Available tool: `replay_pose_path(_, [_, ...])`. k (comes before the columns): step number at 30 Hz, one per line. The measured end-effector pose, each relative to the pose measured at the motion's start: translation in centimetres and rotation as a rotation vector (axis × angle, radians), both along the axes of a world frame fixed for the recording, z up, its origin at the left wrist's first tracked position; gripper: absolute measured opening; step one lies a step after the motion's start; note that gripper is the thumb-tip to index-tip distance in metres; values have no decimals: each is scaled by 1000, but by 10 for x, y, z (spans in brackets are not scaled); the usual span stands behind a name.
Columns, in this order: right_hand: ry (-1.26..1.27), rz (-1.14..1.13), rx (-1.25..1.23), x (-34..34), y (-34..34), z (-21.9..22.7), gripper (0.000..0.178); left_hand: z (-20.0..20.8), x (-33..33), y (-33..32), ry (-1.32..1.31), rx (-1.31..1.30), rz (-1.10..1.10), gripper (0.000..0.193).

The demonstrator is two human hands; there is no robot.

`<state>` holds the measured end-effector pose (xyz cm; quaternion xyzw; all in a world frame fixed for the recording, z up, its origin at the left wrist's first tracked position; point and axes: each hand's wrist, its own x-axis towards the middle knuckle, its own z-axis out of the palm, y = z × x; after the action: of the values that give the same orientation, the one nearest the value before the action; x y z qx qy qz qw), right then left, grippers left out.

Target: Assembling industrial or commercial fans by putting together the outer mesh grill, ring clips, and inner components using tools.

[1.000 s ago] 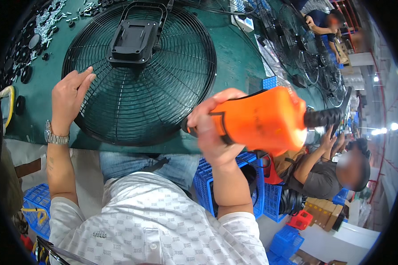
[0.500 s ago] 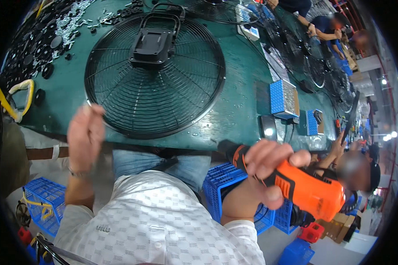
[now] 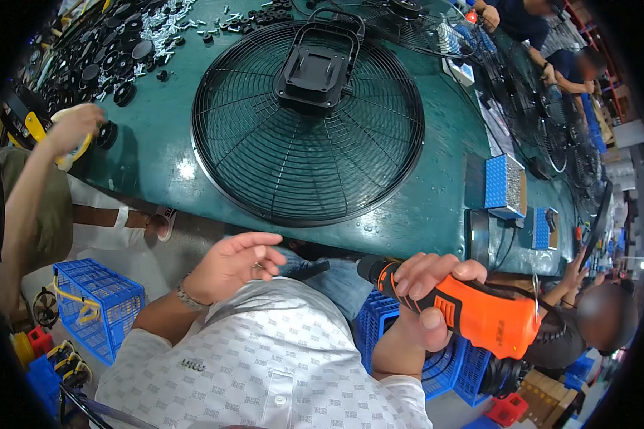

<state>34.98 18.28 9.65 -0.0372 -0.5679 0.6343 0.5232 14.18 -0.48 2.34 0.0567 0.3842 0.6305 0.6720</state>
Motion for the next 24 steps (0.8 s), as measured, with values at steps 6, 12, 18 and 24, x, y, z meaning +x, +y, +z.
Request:
replay_pose_path(6, [-207,-129,-197,-1,2,-3,47,16,-59,-20,217,3,222,33])
replay_pose_path(12, [-503,-233,-483,-7,21,-21,44,15,-167,-3,457,11,640,37])
replay_pose_path(18, [-711,-286,-553,-14,23,-41,46,3,-260,69,971,-266,447,52])
replay_pose_path(24, [-706,-173,-623,-20,18,-39,47,4,-280,114,1492,-449,114,80])
